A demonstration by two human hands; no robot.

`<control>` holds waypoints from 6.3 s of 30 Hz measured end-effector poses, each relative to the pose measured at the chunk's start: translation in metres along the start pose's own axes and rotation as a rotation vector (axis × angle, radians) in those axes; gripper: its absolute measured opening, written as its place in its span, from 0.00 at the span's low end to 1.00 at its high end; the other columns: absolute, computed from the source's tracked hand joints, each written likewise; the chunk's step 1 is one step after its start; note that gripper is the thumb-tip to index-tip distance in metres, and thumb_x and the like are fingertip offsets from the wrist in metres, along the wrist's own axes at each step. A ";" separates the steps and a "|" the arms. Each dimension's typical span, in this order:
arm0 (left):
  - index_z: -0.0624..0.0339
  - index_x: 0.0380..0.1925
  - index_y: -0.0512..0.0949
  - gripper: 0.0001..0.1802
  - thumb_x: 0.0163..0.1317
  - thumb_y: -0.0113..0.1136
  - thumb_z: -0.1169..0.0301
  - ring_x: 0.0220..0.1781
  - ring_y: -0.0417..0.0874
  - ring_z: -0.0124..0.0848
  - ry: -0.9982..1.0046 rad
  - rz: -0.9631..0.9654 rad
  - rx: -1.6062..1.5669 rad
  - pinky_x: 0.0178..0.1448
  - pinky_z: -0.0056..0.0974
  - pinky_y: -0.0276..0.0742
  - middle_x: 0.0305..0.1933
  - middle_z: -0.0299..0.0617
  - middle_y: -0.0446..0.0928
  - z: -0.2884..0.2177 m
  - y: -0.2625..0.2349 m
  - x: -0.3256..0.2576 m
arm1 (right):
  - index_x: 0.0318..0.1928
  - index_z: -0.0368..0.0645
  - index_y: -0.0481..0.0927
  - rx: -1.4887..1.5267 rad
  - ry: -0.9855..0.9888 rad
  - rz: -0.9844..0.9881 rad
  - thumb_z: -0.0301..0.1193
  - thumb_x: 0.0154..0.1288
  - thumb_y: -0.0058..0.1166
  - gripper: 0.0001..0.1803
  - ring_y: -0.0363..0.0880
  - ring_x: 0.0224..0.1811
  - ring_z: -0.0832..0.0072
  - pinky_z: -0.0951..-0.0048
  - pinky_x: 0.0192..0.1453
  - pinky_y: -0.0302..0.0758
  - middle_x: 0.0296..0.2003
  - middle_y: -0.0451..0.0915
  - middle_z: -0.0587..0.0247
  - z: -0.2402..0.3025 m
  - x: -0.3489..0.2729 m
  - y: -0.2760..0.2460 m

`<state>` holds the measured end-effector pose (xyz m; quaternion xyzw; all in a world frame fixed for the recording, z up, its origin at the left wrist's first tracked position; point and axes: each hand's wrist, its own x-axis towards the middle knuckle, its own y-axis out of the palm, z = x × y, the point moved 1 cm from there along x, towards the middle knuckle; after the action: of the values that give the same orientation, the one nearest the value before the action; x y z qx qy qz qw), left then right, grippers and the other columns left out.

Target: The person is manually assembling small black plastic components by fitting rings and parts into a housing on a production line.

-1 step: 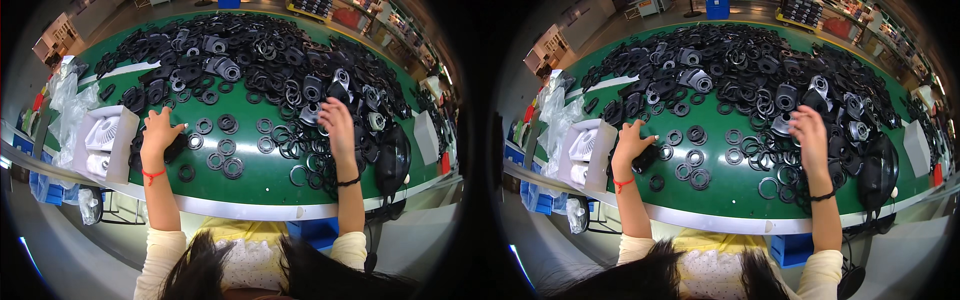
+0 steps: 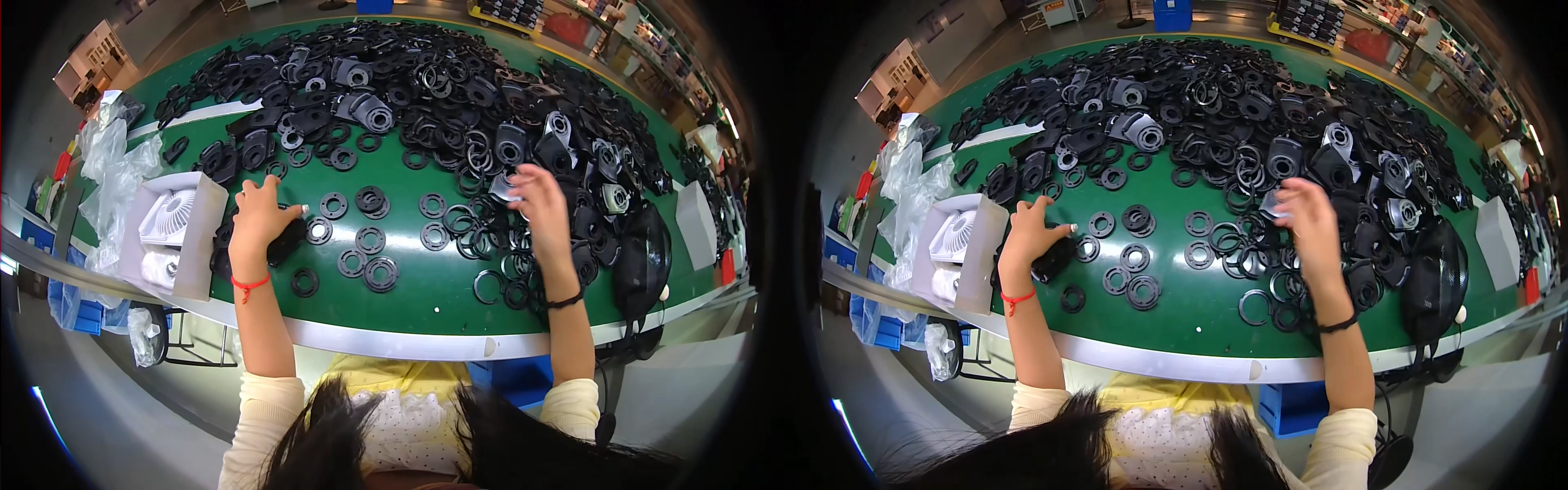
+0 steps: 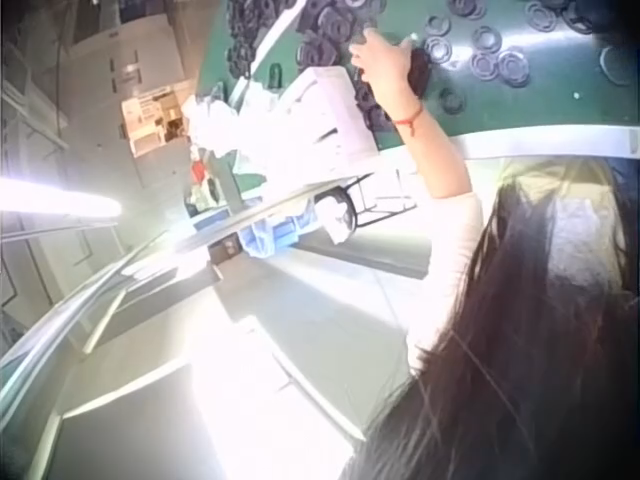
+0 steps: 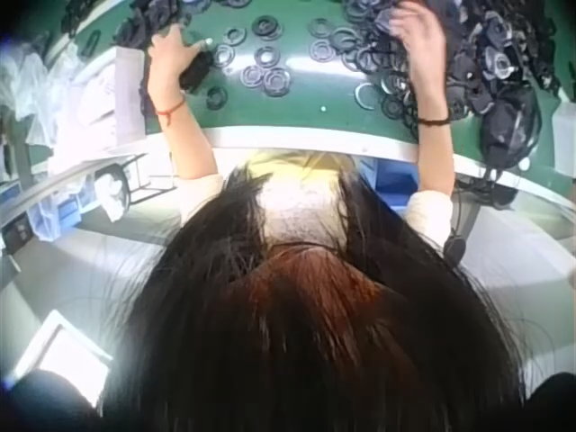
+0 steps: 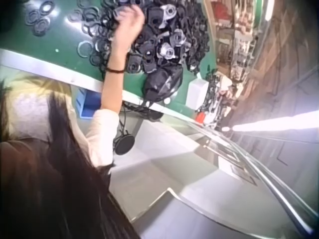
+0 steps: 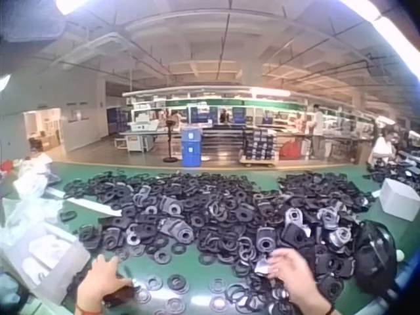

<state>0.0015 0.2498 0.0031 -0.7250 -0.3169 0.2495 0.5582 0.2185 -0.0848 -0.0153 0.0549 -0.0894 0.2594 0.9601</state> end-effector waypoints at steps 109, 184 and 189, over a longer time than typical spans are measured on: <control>0.60 0.46 0.70 0.11 0.65 0.55 0.69 0.23 0.81 0.38 0.642 0.273 -0.939 0.28 0.36 0.70 0.25 0.49 0.79 -0.118 0.049 -0.064 | 0.37 0.33 0.75 -0.228 0.144 0.292 0.26 0.70 0.49 0.07 0.72 0.22 0.86 0.83 0.25 0.68 0.29 0.75 0.68 0.006 -0.046 0.068; 0.64 0.36 0.78 0.08 0.59 0.59 0.71 0.28 0.79 0.37 0.571 0.030 -0.505 0.34 0.39 0.74 0.26 0.45 0.77 -0.088 0.038 -0.034 | 0.42 0.42 0.75 -0.133 0.154 0.080 0.31 0.71 0.45 0.08 0.69 0.22 0.88 0.86 0.23 0.62 0.30 0.78 0.68 0.010 -0.011 0.019; 0.64 0.37 0.78 0.09 0.58 0.60 0.72 0.30 0.80 0.40 0.467 -0.178 -0.408 0.37 0.41 0.75 0.27 0.47 0.78 -0.063 0.030 -0.014 | 0.46 0.42 0.76 -0.822 -0.362 0.591 0.31 0.59 0.61 0.15 0.76 0.39 0.65 0.71 0.41 0.75 0.42 0.73 0.57 -0.002 -0.049 0.069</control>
<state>0.0431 0.1933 -0.0102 -0.8291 -0.2862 -0.0422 0.4785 0.1420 -0.0497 -0.0228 -0.3091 -0.3594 0.4487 0.7576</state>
